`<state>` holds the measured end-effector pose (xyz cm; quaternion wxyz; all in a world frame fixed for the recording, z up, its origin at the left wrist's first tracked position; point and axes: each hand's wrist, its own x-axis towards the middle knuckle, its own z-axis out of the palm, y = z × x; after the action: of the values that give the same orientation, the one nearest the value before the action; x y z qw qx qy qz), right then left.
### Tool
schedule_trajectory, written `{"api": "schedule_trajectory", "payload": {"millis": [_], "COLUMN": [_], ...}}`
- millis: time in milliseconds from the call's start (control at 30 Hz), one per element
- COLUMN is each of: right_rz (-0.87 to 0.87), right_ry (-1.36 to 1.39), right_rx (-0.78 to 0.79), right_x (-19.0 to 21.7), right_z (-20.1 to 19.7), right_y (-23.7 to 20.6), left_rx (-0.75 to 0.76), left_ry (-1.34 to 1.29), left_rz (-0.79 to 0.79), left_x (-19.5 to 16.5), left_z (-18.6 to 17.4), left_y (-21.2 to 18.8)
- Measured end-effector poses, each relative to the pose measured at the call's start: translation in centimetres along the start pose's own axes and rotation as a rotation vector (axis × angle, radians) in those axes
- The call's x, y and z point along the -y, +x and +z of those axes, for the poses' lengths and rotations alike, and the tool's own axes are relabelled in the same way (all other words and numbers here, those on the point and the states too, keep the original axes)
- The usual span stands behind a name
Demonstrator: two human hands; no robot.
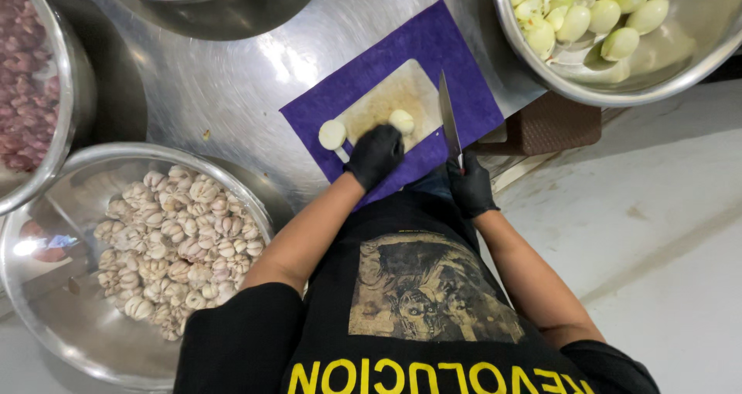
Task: The person slices peeled shallots on a small white cutting board set on a purple cloth, using a knife to cut each shallot into slices. They transfer the cut slices into a large metal bowl of sliced shallots and take new whole peeled shallots from an adjacent bowl to continue slicing.
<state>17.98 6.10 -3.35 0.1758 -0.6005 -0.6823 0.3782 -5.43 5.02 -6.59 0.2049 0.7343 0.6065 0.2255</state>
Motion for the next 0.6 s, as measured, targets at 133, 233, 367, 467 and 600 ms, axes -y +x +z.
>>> {"api": "schedule_trajectory", "payload": {"millis": [133, 233, 367, 467, 600], "right_rz": [0.120, 0.108, 0.335, 0.222, 0.332], "right_ry": [0.054, 0.104, 0.611, 0.387, 0.465], "right_rx": [0.124, 0.151, 0.296, 0.264, 0.309], "right_x": [0.4, 1.0, 1.5, 1.6, 1.9], "right_z": [1.0, 2.0, 2.8, 2.9, 3.0], "right_y": [0.7, 0.8, 0.4, 0.2, 0.3], "left_rx": [-0.259, -0.149, -0.150, -0.199, -0.215], "left_ry": [-0.173, -0.156, -0.136, -0.158, -0.173], "left_rz": [-0.216, -0.295, -0.295, -0.265, -0.299], "left_x": [-0.2, -0.2, -0.2, -0.4, -0.6], "left_z": [0.0, 0.2, 0.5, 0.9, 1.0], "left_y": [1.4, 2.2, 1.9, 1.6, 1.6]}}
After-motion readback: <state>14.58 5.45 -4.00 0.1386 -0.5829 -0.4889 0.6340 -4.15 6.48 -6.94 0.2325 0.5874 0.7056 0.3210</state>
